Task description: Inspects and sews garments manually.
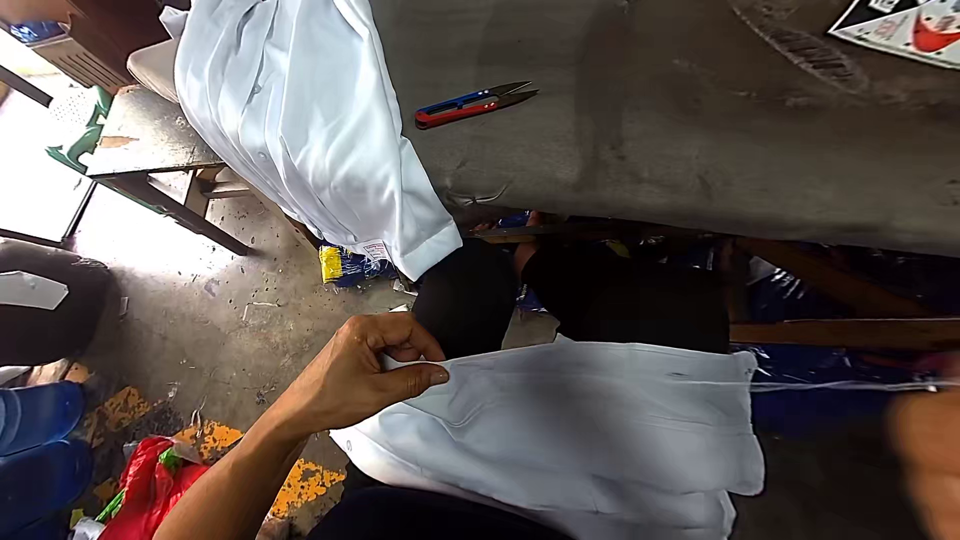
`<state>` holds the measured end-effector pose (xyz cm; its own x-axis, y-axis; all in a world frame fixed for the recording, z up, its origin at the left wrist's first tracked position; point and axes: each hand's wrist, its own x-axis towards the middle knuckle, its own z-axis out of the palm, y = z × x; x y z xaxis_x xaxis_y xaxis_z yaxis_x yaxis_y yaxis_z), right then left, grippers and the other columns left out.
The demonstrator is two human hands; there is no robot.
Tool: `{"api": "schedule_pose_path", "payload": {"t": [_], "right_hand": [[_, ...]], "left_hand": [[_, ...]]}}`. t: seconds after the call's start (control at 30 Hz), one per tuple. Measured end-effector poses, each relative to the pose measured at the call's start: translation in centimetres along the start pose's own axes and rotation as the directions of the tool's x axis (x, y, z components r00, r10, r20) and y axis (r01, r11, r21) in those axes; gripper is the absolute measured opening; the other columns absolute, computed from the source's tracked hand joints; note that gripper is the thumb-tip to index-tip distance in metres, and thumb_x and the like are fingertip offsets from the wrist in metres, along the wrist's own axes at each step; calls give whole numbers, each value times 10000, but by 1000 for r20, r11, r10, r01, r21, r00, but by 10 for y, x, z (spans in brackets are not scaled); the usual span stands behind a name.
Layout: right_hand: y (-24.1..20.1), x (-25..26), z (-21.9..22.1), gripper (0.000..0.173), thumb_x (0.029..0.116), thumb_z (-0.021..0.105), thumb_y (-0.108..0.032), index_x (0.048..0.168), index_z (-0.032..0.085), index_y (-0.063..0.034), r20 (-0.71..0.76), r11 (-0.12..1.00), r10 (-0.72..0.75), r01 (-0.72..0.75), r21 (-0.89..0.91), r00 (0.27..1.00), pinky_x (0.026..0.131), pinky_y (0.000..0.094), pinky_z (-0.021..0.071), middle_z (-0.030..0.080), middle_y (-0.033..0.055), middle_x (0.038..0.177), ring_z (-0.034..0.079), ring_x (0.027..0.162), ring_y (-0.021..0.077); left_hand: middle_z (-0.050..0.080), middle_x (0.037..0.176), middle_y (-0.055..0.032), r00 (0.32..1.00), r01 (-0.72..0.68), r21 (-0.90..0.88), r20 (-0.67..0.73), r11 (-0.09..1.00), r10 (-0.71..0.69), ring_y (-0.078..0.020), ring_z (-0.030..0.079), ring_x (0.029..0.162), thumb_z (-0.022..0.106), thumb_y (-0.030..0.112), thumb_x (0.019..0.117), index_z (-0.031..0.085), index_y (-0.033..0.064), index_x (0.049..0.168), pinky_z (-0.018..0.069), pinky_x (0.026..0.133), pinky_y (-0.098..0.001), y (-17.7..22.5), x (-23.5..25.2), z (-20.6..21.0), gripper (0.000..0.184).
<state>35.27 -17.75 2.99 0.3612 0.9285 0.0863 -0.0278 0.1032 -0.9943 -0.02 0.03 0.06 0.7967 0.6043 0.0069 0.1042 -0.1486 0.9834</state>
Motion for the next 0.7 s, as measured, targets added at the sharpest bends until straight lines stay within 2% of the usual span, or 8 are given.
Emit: {"api": "schedule_pose_path", "payload": {"t": [0.07, 0.1, 0.17, 0.23, 0.33, 0.53, 0.7], "right_hand": [[9, 12, 46, 121, 1033, 599, -140, 1107, 693, -156, 254, 991, -71, 39, 128, 965, 602, 182, 580, 731, -27, 1002, 681, 718, 46], [19, 14, 71, 135, 1028, 615, -149, 1129, 704, -142, 344, 986, -98, 46, 158, 934, 612, 207, 598, 727, -11, 1046, 693, 746, 64], [41, 11, 110, 115, 1008, 646, -126, 1088, 719, -89, 449, 985, -106, 33, 169, 887, 595, 205, 599, 687, 28, 1075, 673, 746, 70], [56, 4, 134, 94, 992, 671, -129, 1038, 729, -70, 464, 996, -70, 34, 85, 883, 576, 174, 572, 660, 27, 1010, 645, 726, 51], [66, 2, 149, 98, 977, 684, -153, 1006, 741, -78, 430, 996, -45, 76, -55, 902, 628, 146, 540, 658, -4, 911, 628, 758, 26], [68, 1, 152, 117, 972, 679, -187, 984, 755, -99, 376, 965, -65, 154, -211, 924, 597, 106, 488, 613, -38, 843, 573, 710, -22], [70, 0, 154, 120, 970, 669, -182, 969, 757, -101, 350, 947, -82, 182, -264, 933, 590, 92, 472, 605, -40, 834, 564, 706, -35]], "left_hand": [[592, 744, 47, 1000, 22, 13, -2, 1000, -22, 9, 497, 632, 734, 151, 951, 714, 35, 967, 398, 552, -150, 1, -1, -1, 119], [585, 738, 51, 999, 40, 20, -1, 999, -40, 13, 490, 625, 734, 155, 949, 717, 39, 968, 391, 546, -147, 2, -1, -2, 119], [568, 716, 67, 998, 68, 37, -4, 997, -68, 25, 469, 604, 732, 164, 945, 724, 49, 964, 368, 528, -139, 3, -3, -3, 116], [561, 704, 76, 996, 85, 50, -6, 995, -85, 34, 460, 596, 730, 169, 943, 726, 58, 960, 358, 521, -132, 4, -5, -4, 112], [572, 711, 74, 995, 96, 52, -4, 994, -96, 30, 468, 601, 727, 161, 938, 721, 63, 959, 366, 528, -138, 4, -7, -5, 100], [588, 731, 68, 996, 89, 57, -12, 994, -89, 28, 485, 621, 727, 145, 928, 713, 63, 951, 376, 539, -138, 3, -6, -4, 86], [590, 728, 68, 995, 100, 51, -14, 994, -99, 23, 489, 619, 730, 132, 921, 705, 67, 944, 377, 539, -141, 4, -6, -4, 73]]}}
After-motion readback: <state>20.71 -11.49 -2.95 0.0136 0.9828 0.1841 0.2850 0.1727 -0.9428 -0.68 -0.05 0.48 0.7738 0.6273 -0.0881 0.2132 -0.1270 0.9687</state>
